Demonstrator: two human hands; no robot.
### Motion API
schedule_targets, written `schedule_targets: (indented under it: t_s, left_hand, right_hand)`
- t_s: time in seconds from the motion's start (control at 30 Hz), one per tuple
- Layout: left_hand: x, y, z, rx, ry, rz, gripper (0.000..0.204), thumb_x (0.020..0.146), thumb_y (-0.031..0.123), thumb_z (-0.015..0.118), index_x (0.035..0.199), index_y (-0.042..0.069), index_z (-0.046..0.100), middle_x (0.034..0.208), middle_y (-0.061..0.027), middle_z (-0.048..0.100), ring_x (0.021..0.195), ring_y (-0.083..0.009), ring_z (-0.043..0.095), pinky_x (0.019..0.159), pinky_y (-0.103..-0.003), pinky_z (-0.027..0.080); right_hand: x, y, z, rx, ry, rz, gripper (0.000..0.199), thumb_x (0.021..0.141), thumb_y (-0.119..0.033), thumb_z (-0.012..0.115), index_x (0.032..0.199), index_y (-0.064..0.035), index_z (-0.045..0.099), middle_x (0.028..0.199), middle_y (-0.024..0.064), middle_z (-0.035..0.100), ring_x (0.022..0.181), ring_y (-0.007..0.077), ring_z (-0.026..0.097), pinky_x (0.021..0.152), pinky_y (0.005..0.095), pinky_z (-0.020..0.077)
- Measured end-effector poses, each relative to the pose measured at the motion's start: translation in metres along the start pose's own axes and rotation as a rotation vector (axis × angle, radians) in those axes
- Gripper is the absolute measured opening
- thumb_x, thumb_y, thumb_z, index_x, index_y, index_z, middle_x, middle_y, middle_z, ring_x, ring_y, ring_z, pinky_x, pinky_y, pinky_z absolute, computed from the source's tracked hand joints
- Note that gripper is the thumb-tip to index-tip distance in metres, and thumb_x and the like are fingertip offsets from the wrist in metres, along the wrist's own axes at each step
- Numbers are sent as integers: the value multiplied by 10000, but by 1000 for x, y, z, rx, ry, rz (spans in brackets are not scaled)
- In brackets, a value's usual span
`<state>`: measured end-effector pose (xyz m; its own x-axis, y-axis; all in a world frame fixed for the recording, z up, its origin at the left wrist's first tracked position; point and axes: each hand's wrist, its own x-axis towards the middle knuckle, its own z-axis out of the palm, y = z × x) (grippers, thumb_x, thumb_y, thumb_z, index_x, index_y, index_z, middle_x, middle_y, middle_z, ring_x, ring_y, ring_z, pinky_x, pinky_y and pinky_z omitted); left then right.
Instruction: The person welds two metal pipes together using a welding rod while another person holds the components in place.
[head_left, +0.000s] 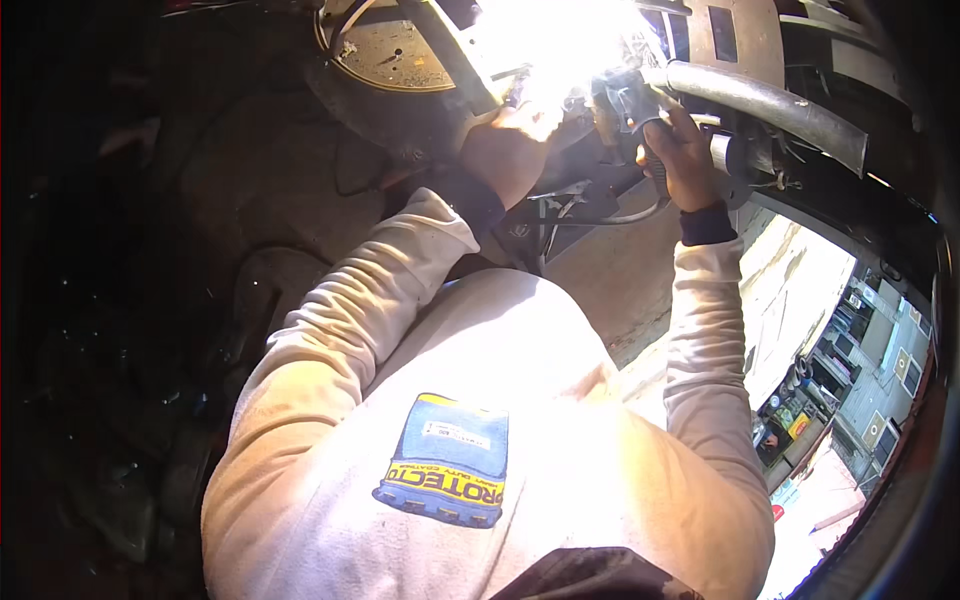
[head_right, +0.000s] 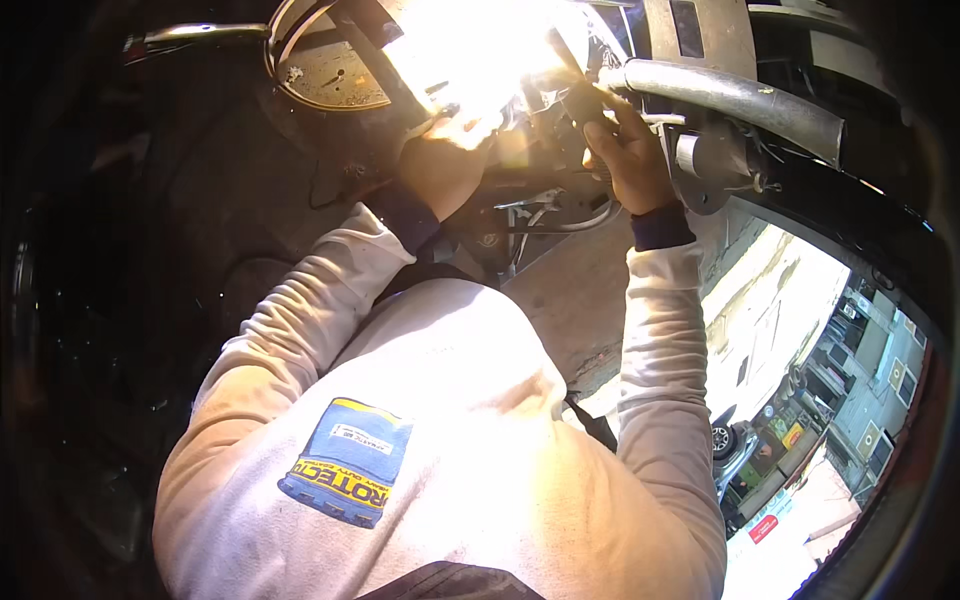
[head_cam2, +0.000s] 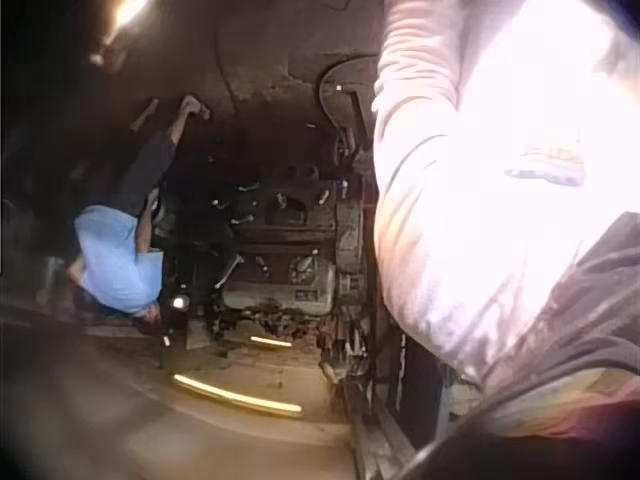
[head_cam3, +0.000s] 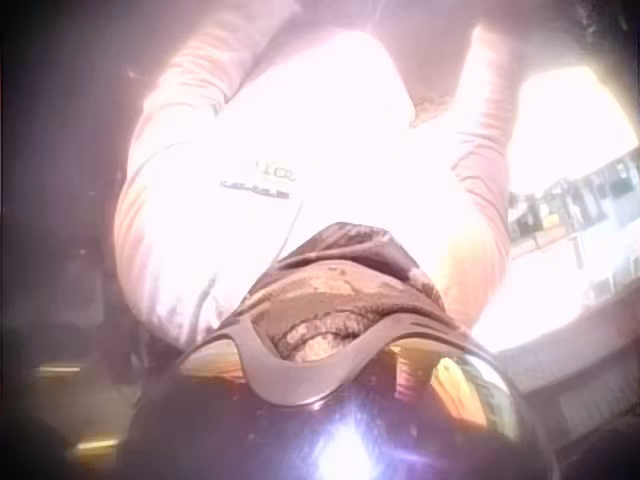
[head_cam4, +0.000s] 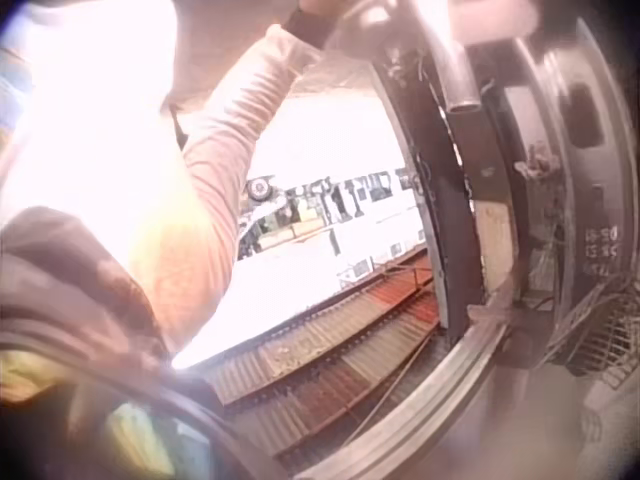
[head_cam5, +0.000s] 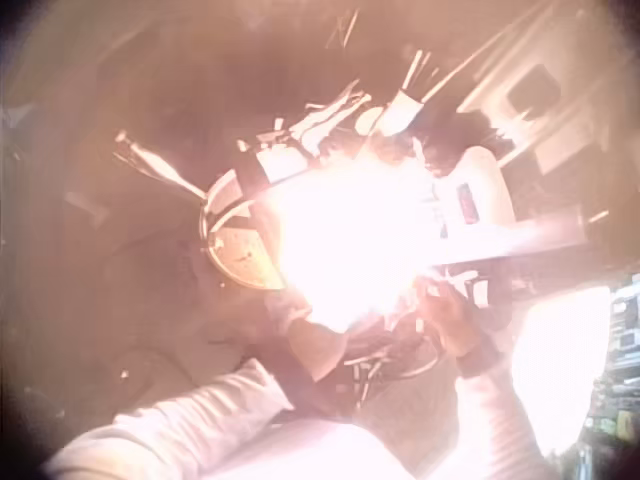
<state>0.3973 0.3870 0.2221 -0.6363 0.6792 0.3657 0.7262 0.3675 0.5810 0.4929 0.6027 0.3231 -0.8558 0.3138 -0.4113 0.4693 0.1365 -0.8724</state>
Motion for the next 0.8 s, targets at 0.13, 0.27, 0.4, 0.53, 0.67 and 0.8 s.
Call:
schedule_targets:
  t_s: [0.13,0.27,0.4,0.53,0.67,0.8]
  left_hand:
    - [6,2,-4,-84,-115,-14,126,875,87,522,960,74,613,869,-116,630,856,-270,645,726,-397,527]
    - [-7,2,13,-51,-274,-176,181,907,104,491,1028,79,623,938,-118,642,875,-281,644,748,-397,524]
    - [-10,-2,24,-129,22,-28,229,927,149,480,1110,94,607,1036,-109,642,900,-279,644,753,-383,529]
    - [2,1,6,30,-24,31,235,883,155,579,1109,119,629,941,-81,629,801,-246,634,642,-350,534]
    - [3,4,-3,18,-94,-6,235,877,150,583,1105,118,630,925,-65,626,789,-236,634,640,-356,534]
    - [4,4,-5,22,-87,-2,225,875,149,585,1092,114,632,898,-46,622,773,-225,636,622,-354,535]
  right_hand:
    - [-1,2,3,-128,95,-74,524,909,-341,624,1342,-94,462,828,15,598,608,77,575,505,230,472]
    - [-3,5,-1,-31,94,-87,533,912,-325,623,1361,-97,448,878,26,611,617,78,582,504,229,472]
    - [-5,9,-5,-5,53,-34,529,924,-285,610,1385,-102,427,940,30,616,623,80,584,503,223,465]
    - [-7,6,0,15,52,-33,532,925,-250,613,1397,-103,416,943,27,610,622,78,574,523,224,468]
    - [-5,5,2,18,55,-17,526,921,-223,622,1393,-102,426,940,28,611,636,77,569,544,232,473]
    - [-1,12,2,12,45,-14,518,919,-201,626,1391,-100,435,920,25,612,658,72,563,560,234,466]
